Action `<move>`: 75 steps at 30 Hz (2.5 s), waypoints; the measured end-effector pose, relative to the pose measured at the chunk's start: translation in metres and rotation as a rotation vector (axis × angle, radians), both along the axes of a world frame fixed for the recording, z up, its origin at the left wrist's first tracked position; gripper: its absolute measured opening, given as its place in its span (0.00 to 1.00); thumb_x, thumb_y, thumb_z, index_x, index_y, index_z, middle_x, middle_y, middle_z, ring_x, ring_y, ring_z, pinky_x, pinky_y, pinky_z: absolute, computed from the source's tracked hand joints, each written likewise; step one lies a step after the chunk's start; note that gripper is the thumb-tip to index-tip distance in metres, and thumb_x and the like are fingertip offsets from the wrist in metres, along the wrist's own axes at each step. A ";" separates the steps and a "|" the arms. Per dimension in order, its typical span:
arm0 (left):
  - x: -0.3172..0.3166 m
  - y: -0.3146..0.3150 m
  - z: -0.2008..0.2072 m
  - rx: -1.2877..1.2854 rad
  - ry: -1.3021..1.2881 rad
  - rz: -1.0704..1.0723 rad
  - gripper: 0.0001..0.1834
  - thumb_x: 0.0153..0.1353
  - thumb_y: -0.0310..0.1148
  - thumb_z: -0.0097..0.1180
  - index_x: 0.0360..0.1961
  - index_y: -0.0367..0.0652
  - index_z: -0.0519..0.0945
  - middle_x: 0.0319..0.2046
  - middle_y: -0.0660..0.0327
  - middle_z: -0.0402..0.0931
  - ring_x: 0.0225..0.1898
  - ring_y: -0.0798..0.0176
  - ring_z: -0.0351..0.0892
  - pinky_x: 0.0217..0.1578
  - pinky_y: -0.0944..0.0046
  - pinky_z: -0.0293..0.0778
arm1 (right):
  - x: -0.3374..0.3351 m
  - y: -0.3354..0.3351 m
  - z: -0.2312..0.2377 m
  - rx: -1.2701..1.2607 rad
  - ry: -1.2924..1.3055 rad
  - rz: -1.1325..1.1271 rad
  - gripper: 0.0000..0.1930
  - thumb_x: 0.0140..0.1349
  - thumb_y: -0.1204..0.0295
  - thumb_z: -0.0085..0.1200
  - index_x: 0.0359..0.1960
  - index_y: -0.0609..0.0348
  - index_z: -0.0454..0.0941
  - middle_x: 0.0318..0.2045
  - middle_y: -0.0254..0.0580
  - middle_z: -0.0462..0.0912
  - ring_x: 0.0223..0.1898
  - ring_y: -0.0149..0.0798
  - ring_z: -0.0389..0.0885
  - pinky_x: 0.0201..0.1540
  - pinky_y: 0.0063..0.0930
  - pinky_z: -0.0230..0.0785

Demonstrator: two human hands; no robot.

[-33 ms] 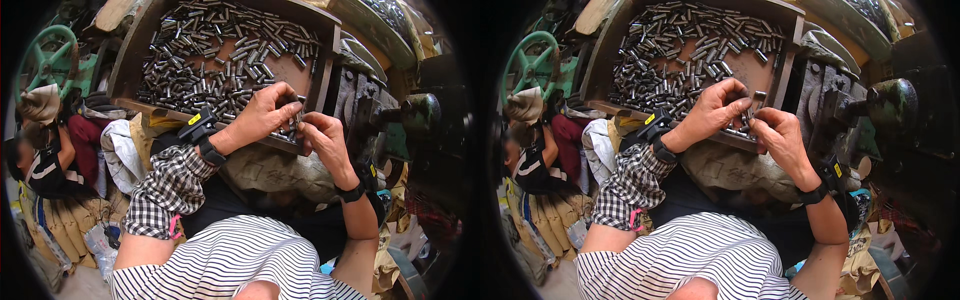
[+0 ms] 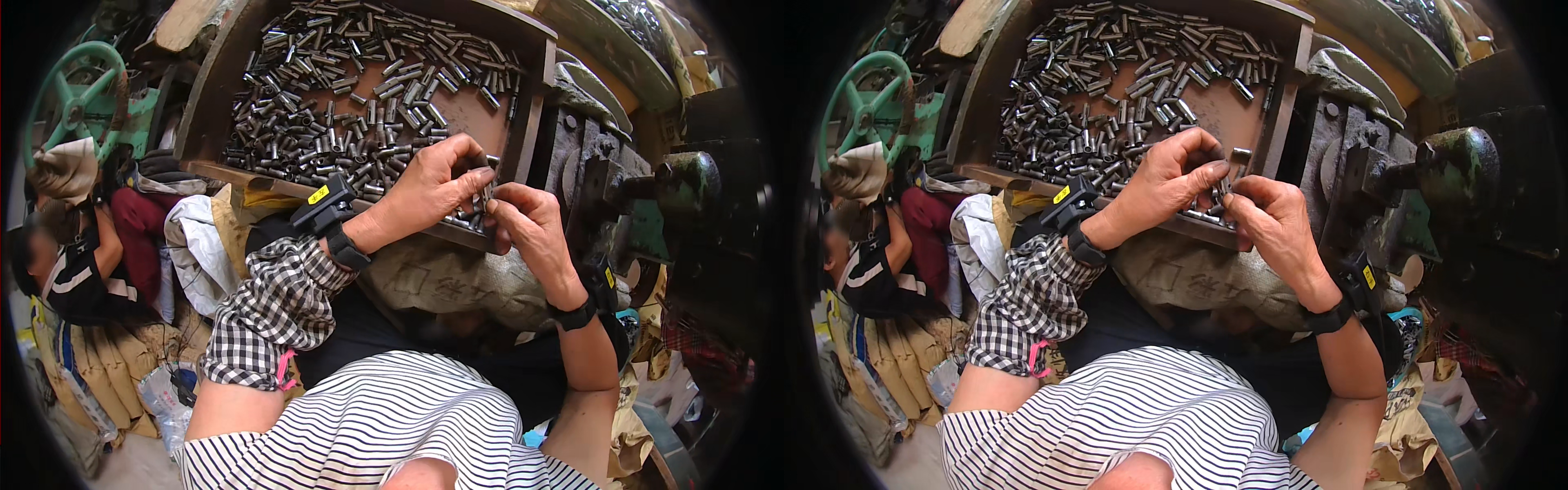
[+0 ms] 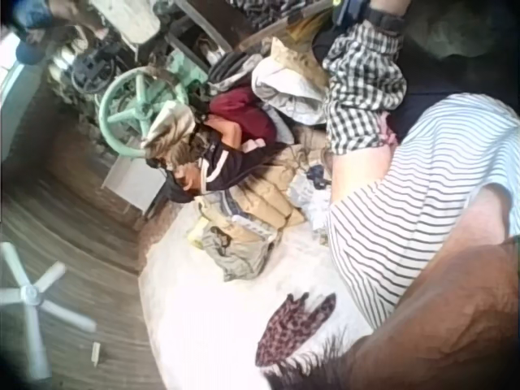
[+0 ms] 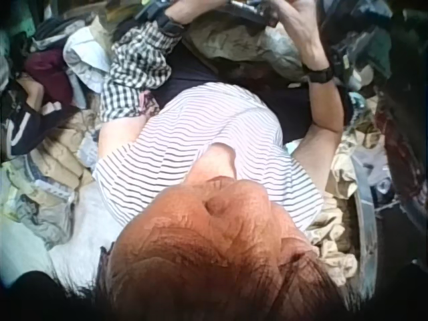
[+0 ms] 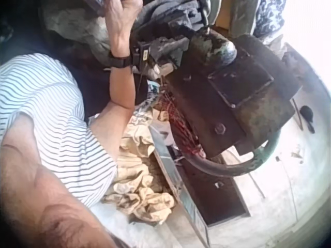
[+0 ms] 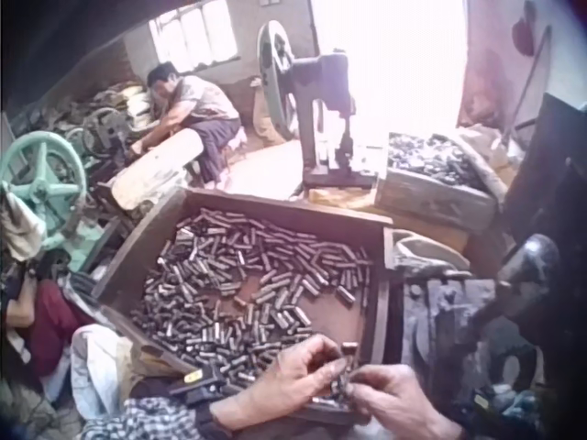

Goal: Inspecting and inserting small metal components into a press machine.

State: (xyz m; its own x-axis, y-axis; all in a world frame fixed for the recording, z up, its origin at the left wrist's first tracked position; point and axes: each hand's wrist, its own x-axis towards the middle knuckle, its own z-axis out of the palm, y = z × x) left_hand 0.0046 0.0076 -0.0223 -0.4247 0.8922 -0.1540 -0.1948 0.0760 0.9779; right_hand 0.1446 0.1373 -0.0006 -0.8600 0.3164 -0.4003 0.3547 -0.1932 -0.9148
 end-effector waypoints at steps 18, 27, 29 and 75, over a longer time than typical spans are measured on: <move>-0.007 -0.005 -0.001 -0.049 0.036 -0.032 0.11 0.65 0.32 0.56 0.42 0.34 0.78 0.26 0.66 0.78 0.23 0.77 0.76 0.21 0.77 0.71 | 0.001 0.010 0.013 0.284 0.060 -0.112 0.10 0.63 0.76 0.57 0.44 0.68 0.80 0.28 0.33 0.82 0.23 0.20 0.77 0.24 0.13 0.71; -0.006 -0.002 -0.006 0.008 -0.371 0.006 0.12 0.68 0.31 0.52 0.47 0.33 0.76 0.31 0.62 0.79 0.27 0.75 0.79 0.27 0.76 0.78 | 0.004 0.016 -0.008 -0.231 0.138 -0.276 0.11 0.64 0.76 0.54 0.47 0.66 0.79 0.32 0.38 0.83 0.28 0.25 0.82 0.30 0.16 0.77; -0.005 -0.002 -0.006 0.024 -0.382 0.000 0.12 0.68 0.31 0.52 0.47 0.33 0.76 0.31 0.61 0.79 0.28 0.74 0.79 0.28 0.75 0.79 | 0.004 0.016 -0.007 -0.199 0.151 -0.267 0.10 0.64 0.77 0.54 0.45 0.67 0.79 0.32 0.38 0.83 0.29 0.26 0.83 0.31 0.16 0.77; -0.053 -0.027 0.010 -0.106 -0.351 0.093 0.13 0.61 0.27 0.47 0.47 0.37 0.72 0.30 0.60 0.78 0.23 0.76 0.76 0.18 0.80 0.67 | -0.034 -0.002 -0.006 1.510 0.089 0.339 0.05 0.50 0.79 0.57 0.31 0.62 0.76 0.28 0.46 0.77 0.31 0.44 0.82 0.32 0.33 0.74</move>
